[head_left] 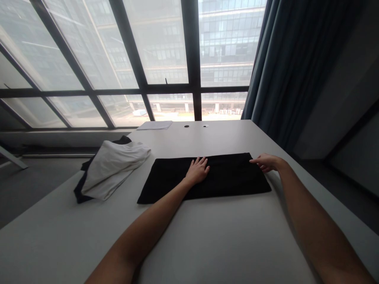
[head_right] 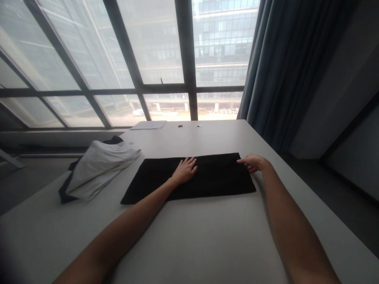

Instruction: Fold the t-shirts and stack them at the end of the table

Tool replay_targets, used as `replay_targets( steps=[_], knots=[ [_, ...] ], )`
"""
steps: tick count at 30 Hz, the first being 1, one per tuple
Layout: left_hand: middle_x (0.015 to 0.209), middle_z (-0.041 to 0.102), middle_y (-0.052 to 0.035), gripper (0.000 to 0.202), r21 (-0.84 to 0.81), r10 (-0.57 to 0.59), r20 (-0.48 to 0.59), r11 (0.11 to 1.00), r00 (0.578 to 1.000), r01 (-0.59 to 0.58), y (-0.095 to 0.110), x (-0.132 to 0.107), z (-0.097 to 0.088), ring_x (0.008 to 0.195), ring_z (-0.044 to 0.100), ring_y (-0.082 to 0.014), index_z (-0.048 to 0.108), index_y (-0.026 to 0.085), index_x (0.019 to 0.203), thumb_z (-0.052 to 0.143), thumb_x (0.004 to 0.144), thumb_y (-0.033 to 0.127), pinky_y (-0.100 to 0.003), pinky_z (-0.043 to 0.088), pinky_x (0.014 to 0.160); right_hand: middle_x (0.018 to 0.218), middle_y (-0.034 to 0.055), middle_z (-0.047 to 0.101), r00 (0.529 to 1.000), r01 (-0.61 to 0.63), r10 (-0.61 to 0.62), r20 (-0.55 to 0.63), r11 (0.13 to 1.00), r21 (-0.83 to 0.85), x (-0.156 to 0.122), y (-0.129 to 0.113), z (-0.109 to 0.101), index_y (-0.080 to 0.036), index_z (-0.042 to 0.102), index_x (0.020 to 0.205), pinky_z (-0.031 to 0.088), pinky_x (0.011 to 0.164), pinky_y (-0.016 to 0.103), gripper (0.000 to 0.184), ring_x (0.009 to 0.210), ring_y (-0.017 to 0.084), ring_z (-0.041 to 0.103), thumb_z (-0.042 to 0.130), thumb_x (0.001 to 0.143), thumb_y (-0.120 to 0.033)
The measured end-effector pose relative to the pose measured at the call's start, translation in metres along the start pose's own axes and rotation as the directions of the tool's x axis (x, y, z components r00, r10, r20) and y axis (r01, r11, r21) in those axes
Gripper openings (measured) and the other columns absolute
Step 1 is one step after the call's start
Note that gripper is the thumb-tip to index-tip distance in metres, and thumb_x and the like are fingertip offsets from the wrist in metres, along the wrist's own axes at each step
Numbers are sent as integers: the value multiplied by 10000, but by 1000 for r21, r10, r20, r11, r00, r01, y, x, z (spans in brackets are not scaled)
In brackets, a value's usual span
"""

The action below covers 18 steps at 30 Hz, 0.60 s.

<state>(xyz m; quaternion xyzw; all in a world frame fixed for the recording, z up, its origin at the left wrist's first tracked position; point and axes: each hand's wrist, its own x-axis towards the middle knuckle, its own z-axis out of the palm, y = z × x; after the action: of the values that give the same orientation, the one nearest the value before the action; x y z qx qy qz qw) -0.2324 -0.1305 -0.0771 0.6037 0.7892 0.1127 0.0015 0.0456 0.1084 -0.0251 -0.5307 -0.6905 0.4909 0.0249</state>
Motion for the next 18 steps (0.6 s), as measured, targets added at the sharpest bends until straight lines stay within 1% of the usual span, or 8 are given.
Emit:
replay_targets(
  steps=[3, 6, 8, 10, 13, 15, 18],
  knots=[
    [1643, 281, -60, 572, -1, -1, -2, 1000, 1000, 1, 0, 0, -1, 1526, 191, -323, 392, 205, 1541, 323, 1030, 454, -545, 185, 1214, 819, 64, 668, 997, -18, 17, 71, 1000, 1, -1, 1, -3, -157, 599, 941, 532, 526, 229, 359, 635, 138, 640, 812, 779, -396],
    [1643, 283, -57, 565, -3, -5, 2, 1000, 1000, 5, 1, -1, -2, 1526, 191, -321, 397, 217, 1538, 331, 1028, 451, -542, 183, 1215, 738, 25, 632, 996, -14, 11, 84, 999, 29, -3, 3, -5, -166, 595, 903, 447, 466, 184, 347, 566, 98, 566, 802, 794, -422],
    [1642, 284, -57, 563, -7, -6, 6, 1000, 1000, 6, 2, -1, -3, 1526, 191, -321, 397, 219, 1537, 334, 1028, 451, -540, 181, 1215, 688, 5, 606, 994, 7, -13, 105, 998, 56, -7, 3, -5, -167, 599, 871, 421, 459, 180, 334, 541, 88, 531, 788, 808, -435],
    [1643, 284, -59, 560, -10, -7, 8, 1000, 1000, 7, 2, -1, -3, 1526, 189, -322, 395, 219, 1537, 335, 1030, 449, -540, 182, 1215, 720, 19, 634, 988, 34, -47, 150, 996, 85, -11, 3, -5, -163, 621, 871, 455, 501, 194, 279, 580, 101, 562, 767, 828, -397],
    [1641, 291, -61, 551, -12, -8, 2, 1000, 1000, 8, 1, -1, -2, 1526, 189, -319, 402, 217, 1531, 341, 1033, 445, -540, 184, 1215, 942, 74, 713, 965, 106, -140, 224, 982, 155, -19, 1, -5, -168, 658, 974, 542, 635, 234, 176, 769, 152, 658, 710, 852, -283],
    [1636, 304, -66, 539, -10, -11, -10, 1000, 1000, 11, 1, -1, -1, 1525, 193, -322, 421, 215, 1519, 353, 1033, 439, -556, 173, 1215, 1068, 90, 719, 940, 169, -221, 259, 964, 207, -25, -2, -5, -184, 658, 1067, 564, 690, 250, 225, 882, 180, 678, 679, 849, -235],
    [1613, 352, -83, 503, -12, -6, -76, 1000, 997, 5, 4, -3, -3, 1522, 200, -324, 469, 219, 1483, 420, 1019, 406, -589, 121, 1219, 1105, 95, 721, 912, 246, -309, 270, 938, 244, -34, -11, -1, -201, 649, 1160, 576, 729, 257, 325, 967, 205, 684, 681, 838, -235]
  ],
)
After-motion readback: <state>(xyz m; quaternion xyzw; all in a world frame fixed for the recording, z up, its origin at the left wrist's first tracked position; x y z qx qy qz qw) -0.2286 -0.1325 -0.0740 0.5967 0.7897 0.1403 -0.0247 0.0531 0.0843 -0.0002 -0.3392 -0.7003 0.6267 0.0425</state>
